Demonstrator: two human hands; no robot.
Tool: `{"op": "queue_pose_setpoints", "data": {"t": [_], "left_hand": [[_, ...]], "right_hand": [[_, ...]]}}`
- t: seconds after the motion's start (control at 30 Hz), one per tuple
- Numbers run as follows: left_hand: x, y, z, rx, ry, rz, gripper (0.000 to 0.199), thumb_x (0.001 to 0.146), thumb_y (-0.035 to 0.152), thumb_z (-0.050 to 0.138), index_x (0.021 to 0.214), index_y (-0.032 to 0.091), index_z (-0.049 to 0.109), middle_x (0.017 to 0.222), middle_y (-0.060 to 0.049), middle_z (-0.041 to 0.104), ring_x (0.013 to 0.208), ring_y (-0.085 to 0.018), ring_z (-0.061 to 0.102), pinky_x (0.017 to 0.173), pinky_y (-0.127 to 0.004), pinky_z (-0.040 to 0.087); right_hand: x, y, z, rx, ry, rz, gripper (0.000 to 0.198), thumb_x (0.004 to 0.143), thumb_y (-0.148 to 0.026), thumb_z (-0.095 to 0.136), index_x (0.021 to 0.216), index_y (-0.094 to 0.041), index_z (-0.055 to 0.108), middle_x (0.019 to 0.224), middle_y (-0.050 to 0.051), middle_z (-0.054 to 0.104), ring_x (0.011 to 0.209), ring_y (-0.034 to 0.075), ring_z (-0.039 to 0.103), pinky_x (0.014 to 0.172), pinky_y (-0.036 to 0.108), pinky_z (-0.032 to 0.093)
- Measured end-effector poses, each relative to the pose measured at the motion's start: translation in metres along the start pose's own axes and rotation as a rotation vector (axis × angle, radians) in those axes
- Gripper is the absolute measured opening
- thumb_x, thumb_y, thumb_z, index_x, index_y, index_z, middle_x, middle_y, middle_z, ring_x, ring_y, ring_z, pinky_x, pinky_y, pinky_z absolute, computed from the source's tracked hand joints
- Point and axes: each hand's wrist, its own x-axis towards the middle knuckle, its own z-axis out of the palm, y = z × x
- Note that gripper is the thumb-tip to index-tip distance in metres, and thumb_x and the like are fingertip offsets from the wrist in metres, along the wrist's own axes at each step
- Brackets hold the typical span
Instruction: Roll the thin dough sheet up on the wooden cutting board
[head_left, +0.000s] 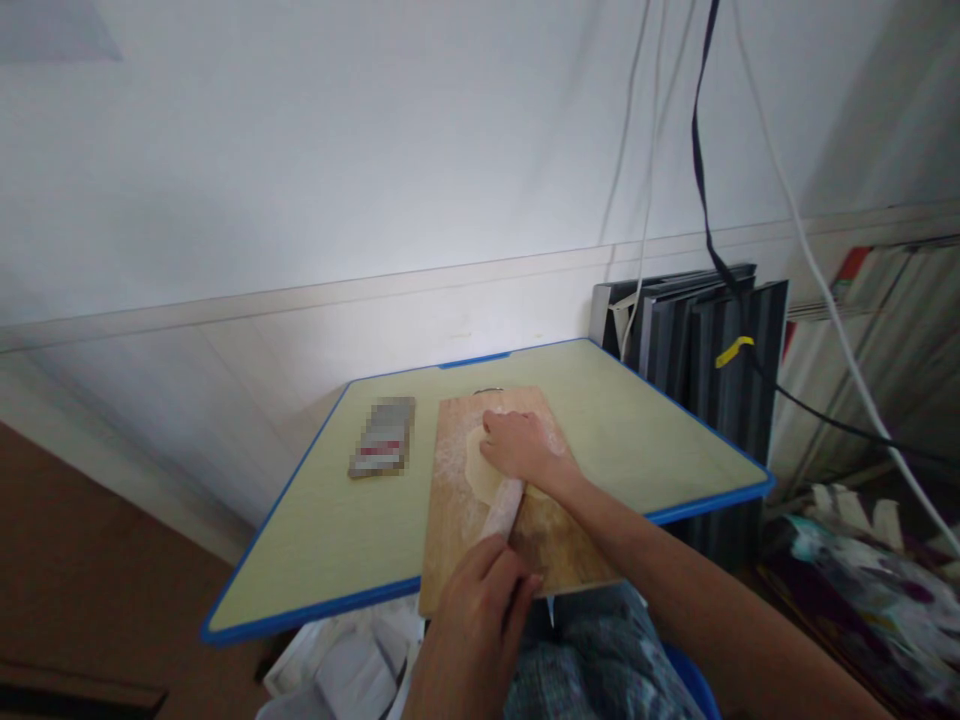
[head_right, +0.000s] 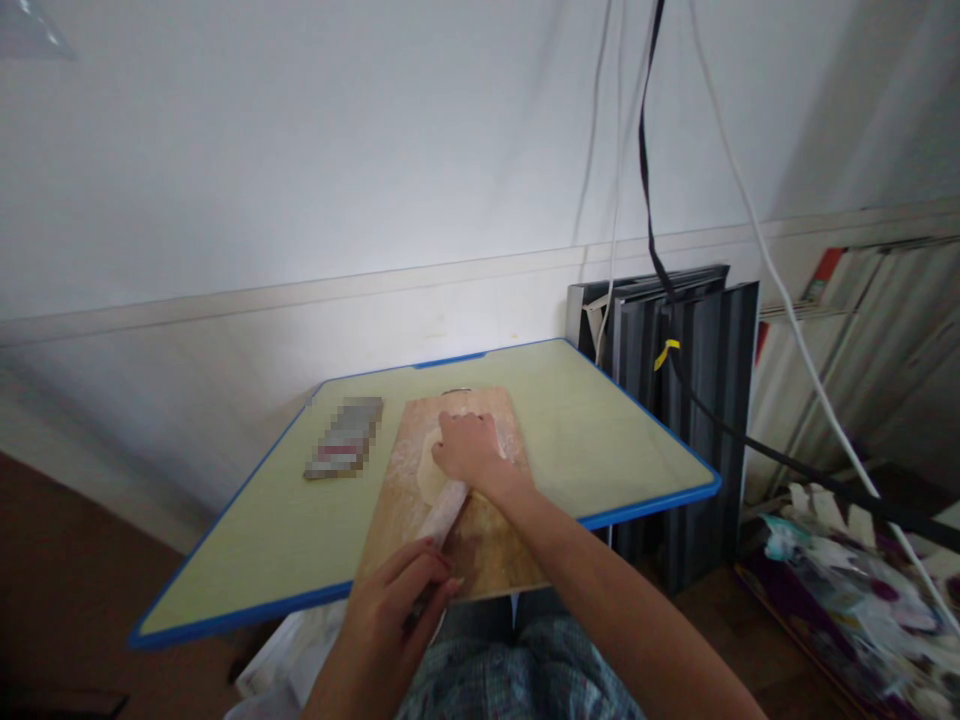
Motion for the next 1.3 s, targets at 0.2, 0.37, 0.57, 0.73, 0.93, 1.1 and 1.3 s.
{"op": "queue_pose_setpoints", "data": {"t": [0.2,0.37,0.57,0.73,0.93,1.1,1.3], "left_hand": [[0.001,0.001,-0.002,0.03,-0.034,-0.025,0.021,0.085,0.018,0.046,0.067,0.018,0.056,0.077,-0.002,0.059,0.074,-0.013,0.057,0.069,-0.025,0.047],[0.003,-0.002,0.0,0.044,-0.041,0.008,0.02,0.083,0.015,0.047,0.067,0.017,0.059,0.075,-0.002,0.058,0.071,-0.013,0.057,0.067,-0.026,0.048],[0.002,-0.009,0.004,0.041,-0.022,0.064,0.021,0.082,0.014,0.046,0.068,0.018,0.06,0.079,-0.002,0.058,0.073,-0.012,0.057,0.068,-0.024,0.047],[0.001,-0.01,0.004,0.052,-0.041,0.028,0.019,0.082,0.013,0.046,0.067,0.018,0.057,0.081,-0.002,0.057,0.073,-0.012,0.056,0.068,-0.024,0.047],[0.001,-0.006,0.005,0.083,-0.029,0.021,0.021,0.081,0.014,0.047,0.064,0.018,0.058,0.078,-0.001,0.053,0.069,-0.011,0.053,0.065,-0.024,0.046],[0.001,-0.003,0.005,0.078,-0.006,0.008,0.019,0.08,0.011,0.049,0.065,0.018,0.059,0.078,-0.001,0.053,0.069,-0.011,0.052,0.065,-0.023,0.046],[0.003,-0.002,0.003,0.051,-0.001,-0.002,0.019,0.079,0.009,0.049,0.066,0.018,0.06,0.079,-0.001,0.053,0.07,-0.011,0.053,0.066,-0.024,0.047]], "right_hand": [[0.0,0.0,0.0,-0.007,-0.005,0.0,0.029,0.079,-0.029,0.042,0.102,-0.016,0.055,0.095,0.014,0.066,0.093,0.026,0.06,0.075,0.037,0.038],[-0.001,0.0,-0.001,-0.002,-0.006,0.003,0.029,0.079,-0.029,0.041,0.102,-0.017,0.055,0.095,0.013,0.067,0.093,0.025,0.059,0.075,0.037,0.038],[0.0,0.0,0.0,0.007,-0.013,0.012,0.029,0.079,-0.029,0.042,0.102,-0.017,0.055,0.096,0.012,0.067,0.093,0.025,0.059,0.076,0.037,0.037],[0.0,0.0,0.0,0.013,-0.013,0.013,0.029,0.079,-0.029,0.041,0.101,-0.017,0.055,0.096,0.012,0.067,0.093,0.025,0.06,0.076,0.037,0.037],[0.0,0.0,-0.001,0.015,-0.026,0.017,0.03,0.079,-0.029,0.041,0.103,-0.017,0.054,0.097,0.012,0.067,0.093,0.025,0.06,0.077,0.037,0.037],[0.0,0.0,-0.002,0.016,-0.031,0.018,0.029,0.079,-0.029,0.042,0.102,-0.018,0.055,0.096,0.012,0.067,0.094,0.025,0.06,0.077,0.036,0.037],[-0.001,0.0,-0.001,0.019,-0.025,0.01,0.029,0.079,-0.029,0.041,0.102,-0.017,0.055,0.096,0.012,0.067,0.094,0.025,0.06,0.076,0.036,0.037]]}}
